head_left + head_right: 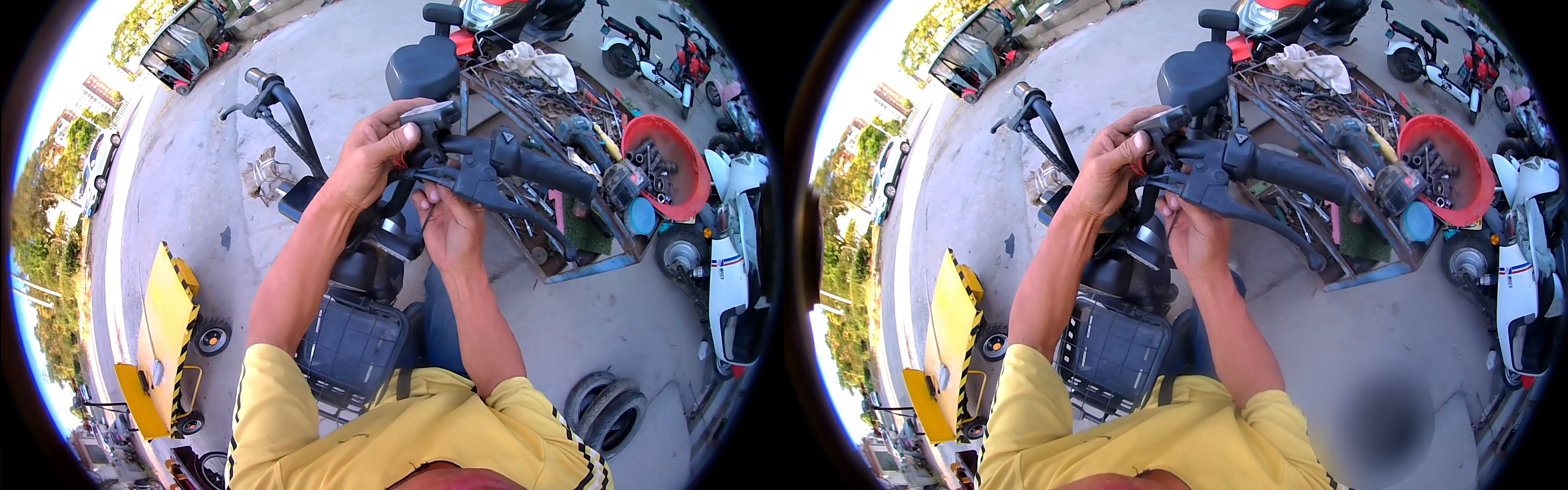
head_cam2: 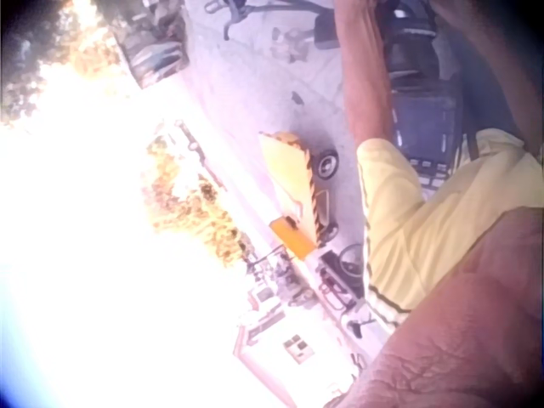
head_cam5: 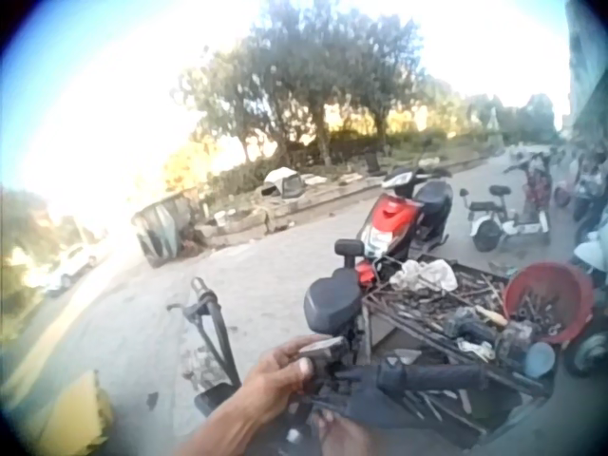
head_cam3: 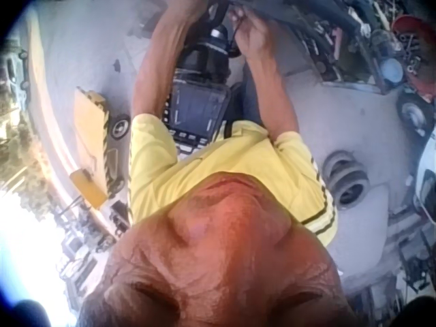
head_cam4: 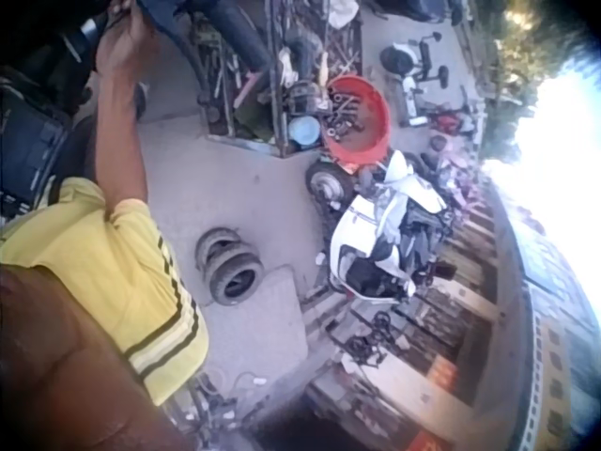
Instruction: The person works on the handlebar area of a scooter, repeatedly removing and reattaching a small black control module and its wiring. They use a screwdriver to loosen and tighten fasteners, then secure the wires with zip ties. The scooter remains stationary throughout the process.
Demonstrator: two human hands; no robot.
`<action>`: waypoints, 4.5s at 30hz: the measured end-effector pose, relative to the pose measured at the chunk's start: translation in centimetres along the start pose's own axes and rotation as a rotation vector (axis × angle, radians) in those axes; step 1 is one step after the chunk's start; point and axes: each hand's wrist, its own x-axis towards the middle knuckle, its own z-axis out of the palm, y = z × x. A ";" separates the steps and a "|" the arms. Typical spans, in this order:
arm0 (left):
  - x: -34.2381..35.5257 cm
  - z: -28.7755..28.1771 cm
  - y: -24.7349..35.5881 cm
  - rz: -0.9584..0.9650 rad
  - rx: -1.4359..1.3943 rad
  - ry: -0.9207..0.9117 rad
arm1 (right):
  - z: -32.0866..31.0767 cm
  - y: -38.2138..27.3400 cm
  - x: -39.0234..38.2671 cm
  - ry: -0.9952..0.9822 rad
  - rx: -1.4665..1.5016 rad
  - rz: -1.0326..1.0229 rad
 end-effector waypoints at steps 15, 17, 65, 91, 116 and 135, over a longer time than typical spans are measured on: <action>-0.1 -0.5 0.2 -0.005 -0.065 0.003 | 0.3 0.5 0.3 0.026 -0.077 -0.069; -0.2 -0.6 0.2 -0.011 -0.072 -0.015 | 0.3 0.6 0.4 0.032 -0.095 -0.084; -0.2 -1.7 0.3 0.034 -0.421 -0.061 | -1.6 0.5 0.8 0.015 -0.270 -0.084; 0.4 -2.7 -0.4 -0.083 -0.786 -0.187 | -1.1 -1.2 -2.7 -0.057 -0.385 0.039; 0.0 -1.1 -0.2 0.018 -0.345 0.035 | 13.1 -11.5 -0.3 -0.362 -2.103 -0.800; 0.4 -1.2 0.0 -0.059 -0.322 0.044 | 10.3 -10.8 8.2 -0.365 -1.851 0.064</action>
